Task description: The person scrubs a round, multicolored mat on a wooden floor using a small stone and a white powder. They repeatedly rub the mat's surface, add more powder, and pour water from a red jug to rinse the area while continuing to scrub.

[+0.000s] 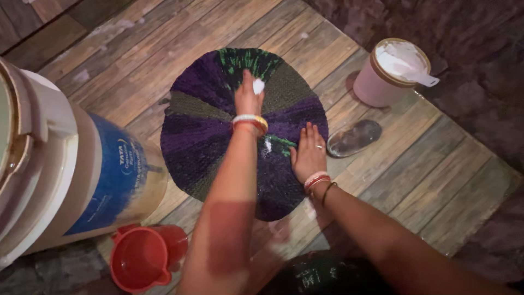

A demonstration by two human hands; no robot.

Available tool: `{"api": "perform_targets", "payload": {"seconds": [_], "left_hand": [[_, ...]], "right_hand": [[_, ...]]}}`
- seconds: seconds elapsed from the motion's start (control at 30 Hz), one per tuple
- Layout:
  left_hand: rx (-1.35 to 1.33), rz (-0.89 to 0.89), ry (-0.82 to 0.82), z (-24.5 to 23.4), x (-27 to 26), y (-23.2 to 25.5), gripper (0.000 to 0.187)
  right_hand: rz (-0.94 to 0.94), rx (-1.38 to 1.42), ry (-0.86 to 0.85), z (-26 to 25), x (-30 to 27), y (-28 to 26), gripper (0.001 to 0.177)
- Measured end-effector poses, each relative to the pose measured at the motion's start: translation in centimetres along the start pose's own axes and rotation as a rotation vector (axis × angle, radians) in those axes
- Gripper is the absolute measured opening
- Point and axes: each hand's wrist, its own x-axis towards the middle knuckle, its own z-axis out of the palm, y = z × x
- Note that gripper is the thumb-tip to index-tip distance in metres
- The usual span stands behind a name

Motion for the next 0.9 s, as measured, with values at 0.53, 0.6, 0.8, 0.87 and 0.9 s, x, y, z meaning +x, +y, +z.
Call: {"api": "perform_targets", "payload": {"seconds": [0.53,0.6,0.8,0.87,0.9], "left_hand": [[-0.204,-0.062,0.203,-5.3,6.6,7.2,0.088],[-0.039,-0.129,0.150,-7.7,4.7,7.7,0.087],[0.330,-0.273,0.116,-11.4,-1.2,10.3,0.100],[0.410,-0.298,0.155,-12.9,-2.6,10.5,0.107],[0.578,-0.274,0.162,-13.7,-3.0,10.7,0.111]], "right_hand": [[0.043,0.274,0.013,-1.2,4.0,-1.9,0.074],[-0.056,0.531,0.043,1.0,7.8,-3.1,0.075],[0.370,1.528,-0.462,8.4,15.4,-12.8,0.066],[0.171,1.562,-0.441,10.0,14.8,-15.2,0.056],[0.073,1.580,-0.430,10.6,14.2,-16.3,0.052]]}}
